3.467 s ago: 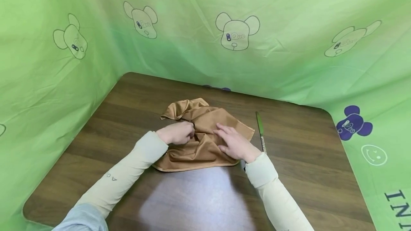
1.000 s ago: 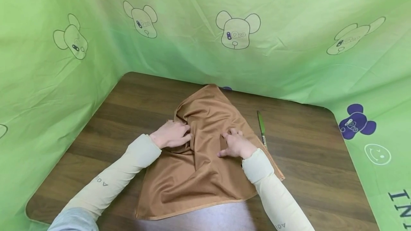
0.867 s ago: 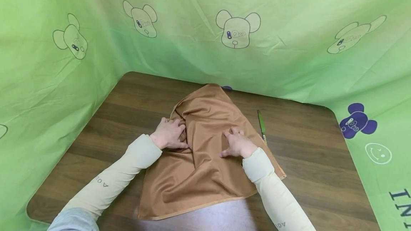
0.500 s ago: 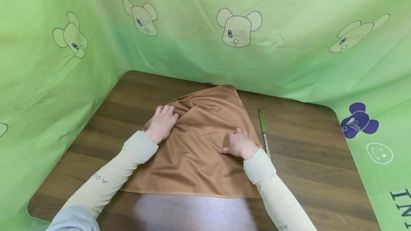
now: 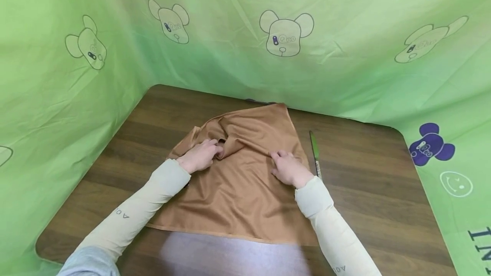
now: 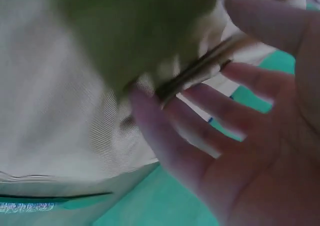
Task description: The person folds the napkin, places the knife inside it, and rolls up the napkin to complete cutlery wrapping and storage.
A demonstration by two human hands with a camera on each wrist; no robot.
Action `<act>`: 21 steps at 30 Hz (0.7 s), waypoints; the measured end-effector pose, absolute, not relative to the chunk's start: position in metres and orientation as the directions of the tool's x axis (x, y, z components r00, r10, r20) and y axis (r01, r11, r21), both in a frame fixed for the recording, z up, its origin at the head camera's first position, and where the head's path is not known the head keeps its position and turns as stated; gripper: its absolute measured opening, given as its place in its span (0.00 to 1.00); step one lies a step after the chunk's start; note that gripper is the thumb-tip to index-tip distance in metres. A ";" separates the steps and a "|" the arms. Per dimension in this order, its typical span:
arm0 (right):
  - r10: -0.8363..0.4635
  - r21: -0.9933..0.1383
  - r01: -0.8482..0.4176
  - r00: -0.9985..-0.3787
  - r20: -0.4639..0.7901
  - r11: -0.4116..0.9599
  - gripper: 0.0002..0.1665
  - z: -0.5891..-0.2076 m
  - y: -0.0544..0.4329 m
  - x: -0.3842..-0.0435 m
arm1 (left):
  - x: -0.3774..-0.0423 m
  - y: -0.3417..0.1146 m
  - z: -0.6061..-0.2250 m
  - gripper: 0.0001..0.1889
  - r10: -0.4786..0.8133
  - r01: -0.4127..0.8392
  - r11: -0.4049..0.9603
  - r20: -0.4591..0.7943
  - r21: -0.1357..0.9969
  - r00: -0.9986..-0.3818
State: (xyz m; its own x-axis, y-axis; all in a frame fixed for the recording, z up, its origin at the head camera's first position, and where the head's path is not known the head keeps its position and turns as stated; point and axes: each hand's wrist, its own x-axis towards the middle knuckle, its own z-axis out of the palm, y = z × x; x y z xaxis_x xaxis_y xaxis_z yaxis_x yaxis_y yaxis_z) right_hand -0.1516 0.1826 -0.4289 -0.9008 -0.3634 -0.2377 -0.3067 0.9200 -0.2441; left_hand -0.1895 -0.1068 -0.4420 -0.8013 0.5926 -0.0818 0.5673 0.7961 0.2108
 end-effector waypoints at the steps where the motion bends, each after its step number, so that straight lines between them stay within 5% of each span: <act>1: -0.356 -0.234 -0.303 -0.904 -0.236 0.924 0.28 -0.429 0.183 -0.150 | -0.190 -0.108 -0.443 0.14 0.587 0.559 0.800 -0.092 0.218 -0.804; 6: -0.327 -0.189 -0.287 -0.918 -0.227 0.939 0.10 -0.424 0.184 -0.143 | -0.194 -0.110 -0.443 0.08 0.469 0.428 0.869 -0.135 0.249 -0.873; 11: -0.312 -0.150 -0.283 -0.921 -0.234 0.947 0.09 -0.422 0.185 -0.141 | -0.191 -0.110 -0.442 0.15 0.322 0.291 0.933 -0.136 0.211 -0.937; 16: -0.350 -0.134 -0.329 -0.919 -0.182 0.935 0.20 -0.427 0.189 -0.139 | -0.183 -0.107 -0.443 0.19 0.360 0.345 0.923 -0.062 0.169 -0.931; 21: -0.434 -0.165 -0.409 -0.886 -0.165 0.897 0.35 -0.433 0.195 -0.139 | -0.180 -0.105 -0.439 0.32 0.388 0.352 0.916 -0.199 0.194 -0.900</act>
State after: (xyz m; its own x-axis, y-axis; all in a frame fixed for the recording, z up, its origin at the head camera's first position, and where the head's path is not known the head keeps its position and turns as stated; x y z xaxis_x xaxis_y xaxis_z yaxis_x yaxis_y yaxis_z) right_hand -0.1392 0.1951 -0.4329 -0.8856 -0.4342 -0.1648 -0.4092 0.8974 -0.1652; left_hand -0.1802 -0.1049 -0.4395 -0.8998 0.3884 -0.1988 0.3524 0.9156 0.1938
